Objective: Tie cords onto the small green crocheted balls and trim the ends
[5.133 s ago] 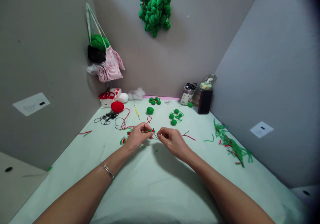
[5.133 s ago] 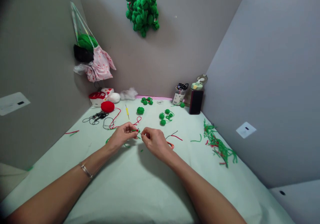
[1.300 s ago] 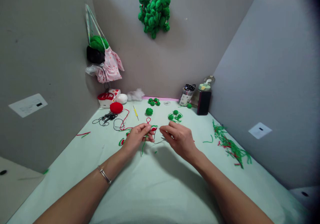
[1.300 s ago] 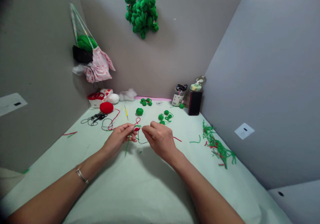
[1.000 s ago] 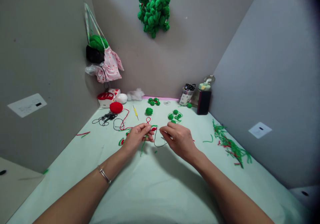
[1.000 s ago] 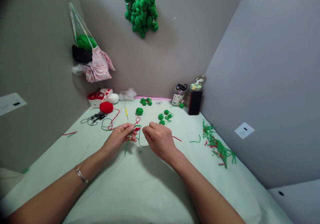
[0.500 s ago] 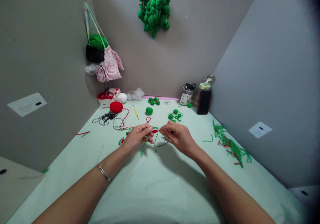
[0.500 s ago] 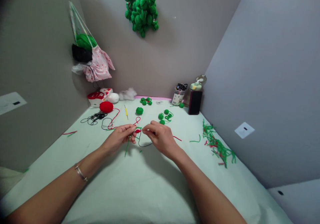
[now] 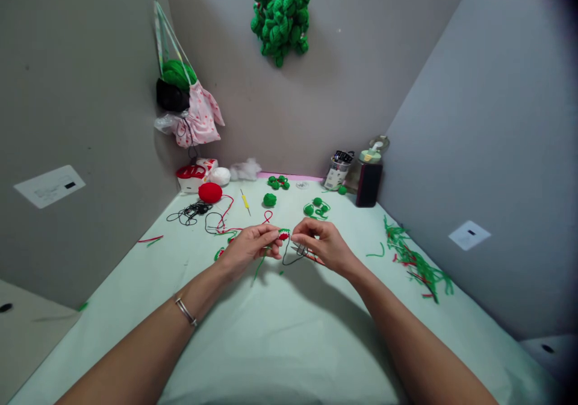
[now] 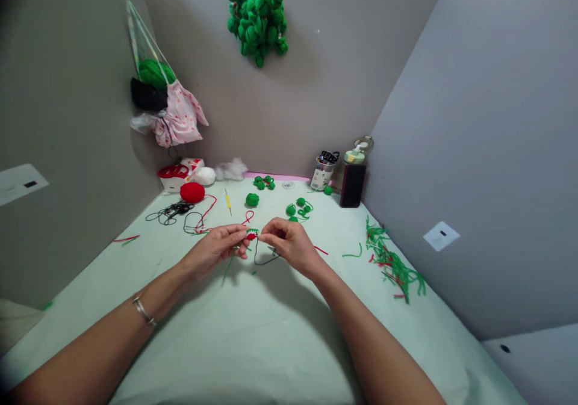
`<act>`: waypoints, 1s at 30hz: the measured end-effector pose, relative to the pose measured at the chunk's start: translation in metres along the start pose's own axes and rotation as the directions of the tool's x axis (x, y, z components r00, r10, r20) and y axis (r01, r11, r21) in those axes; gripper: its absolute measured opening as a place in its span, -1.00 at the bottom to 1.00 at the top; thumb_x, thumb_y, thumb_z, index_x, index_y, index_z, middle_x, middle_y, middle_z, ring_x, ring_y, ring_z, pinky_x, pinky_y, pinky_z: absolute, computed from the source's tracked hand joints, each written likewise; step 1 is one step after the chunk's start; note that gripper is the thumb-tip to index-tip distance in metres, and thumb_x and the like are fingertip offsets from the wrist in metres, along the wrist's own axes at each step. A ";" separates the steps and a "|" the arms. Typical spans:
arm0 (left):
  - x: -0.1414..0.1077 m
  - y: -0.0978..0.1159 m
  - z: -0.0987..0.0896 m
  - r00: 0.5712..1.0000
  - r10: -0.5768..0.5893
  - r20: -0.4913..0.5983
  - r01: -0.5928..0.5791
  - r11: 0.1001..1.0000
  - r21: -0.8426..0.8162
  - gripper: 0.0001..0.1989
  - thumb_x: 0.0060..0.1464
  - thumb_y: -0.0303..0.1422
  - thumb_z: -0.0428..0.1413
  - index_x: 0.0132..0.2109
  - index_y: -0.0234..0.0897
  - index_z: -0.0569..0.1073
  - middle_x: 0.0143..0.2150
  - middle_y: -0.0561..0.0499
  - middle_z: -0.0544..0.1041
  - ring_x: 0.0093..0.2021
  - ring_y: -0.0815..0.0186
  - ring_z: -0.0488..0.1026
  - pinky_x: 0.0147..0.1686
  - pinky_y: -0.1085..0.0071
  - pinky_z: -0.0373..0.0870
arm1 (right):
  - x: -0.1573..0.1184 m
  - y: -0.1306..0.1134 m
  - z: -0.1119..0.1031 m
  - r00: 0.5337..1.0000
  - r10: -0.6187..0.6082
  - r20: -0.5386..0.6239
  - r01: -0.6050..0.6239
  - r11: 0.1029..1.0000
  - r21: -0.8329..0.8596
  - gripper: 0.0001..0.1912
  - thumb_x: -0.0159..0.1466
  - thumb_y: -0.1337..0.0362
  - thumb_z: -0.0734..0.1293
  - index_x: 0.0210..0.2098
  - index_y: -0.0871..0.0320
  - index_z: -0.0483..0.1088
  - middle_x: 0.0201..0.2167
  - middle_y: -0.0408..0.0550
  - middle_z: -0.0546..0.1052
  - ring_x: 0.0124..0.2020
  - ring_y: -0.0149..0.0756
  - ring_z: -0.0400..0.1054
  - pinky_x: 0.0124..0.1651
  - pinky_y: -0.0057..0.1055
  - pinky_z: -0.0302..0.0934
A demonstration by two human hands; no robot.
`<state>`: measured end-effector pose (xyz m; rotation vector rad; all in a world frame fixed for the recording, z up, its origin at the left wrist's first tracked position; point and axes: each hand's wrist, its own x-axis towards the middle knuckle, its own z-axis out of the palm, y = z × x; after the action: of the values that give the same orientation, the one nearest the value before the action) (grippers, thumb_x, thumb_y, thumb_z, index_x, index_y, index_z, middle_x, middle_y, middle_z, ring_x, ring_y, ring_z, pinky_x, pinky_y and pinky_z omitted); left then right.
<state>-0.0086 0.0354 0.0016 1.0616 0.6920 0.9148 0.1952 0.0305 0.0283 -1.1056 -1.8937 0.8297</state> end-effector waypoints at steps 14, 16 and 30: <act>-0.003 0.002 0.001 0.990 -0.026 0.138 0.025 1.000 0.012 -0.78 0.05 -0.26 0.25 -0.26 -0.34 0.50 -0.40 0.06 0.45 -0.46 0.44 0.39 -0.33 0.41 0.43 | 0.002 0.008 -0.001 0.998 0.013 0.057 -0.021 0.990 0.139 -0.72 0.14 0.07 0.44 -0.46 0.18 0.52 -0.48 -0.12 0.36 -0.47 -0.41 0.20 -0.45 -0.45 0.09; -0.002 0.000 0.001 0.994 -0.015 0.104 0.014 1.000 0.010 -0.79 0.05 -0.27 0.26 -0.28 -0.35 0.48 -0.39 0.06 0.45 -0.46 0.45 0.39 -0.35 0.44 0.42 | 0.003 0.010 0.001 0.998 0.061 0.030 -0.064 0.992 0.113 -0.69 0.14 0.05 0.44 -0.49 0.19 0.48 -0.53 -0.14 0.35 -0.51 -0.42 0.18 -0.48 -0.46 0.07; 0.005 -0.014 0.005 0.987 0.095 -0.129 -0.093 0.995 0.018 -0.69 -0.04 -0.25 0.30 -0.22 -0.31 0.43 -0.39 0.10 0.43 -0.49 0.46 0.37 -0.39 0.44 0.46 | -0.009 0.002 0.018 0.989 -0.105 -0.106 0.057 0.924 -0.379 -0.92 0.32 0.33 0.22 -0.27 0.12 0.35 -0.35 -0.10 0.42 -0.40 -0.37 0.28 -0.31 -0.42 0.14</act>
<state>0.0019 0.0346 -0.0100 1.0596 0.7609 1.0696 0.1833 0.0201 0.0153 -1.2626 -2.0258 0.3463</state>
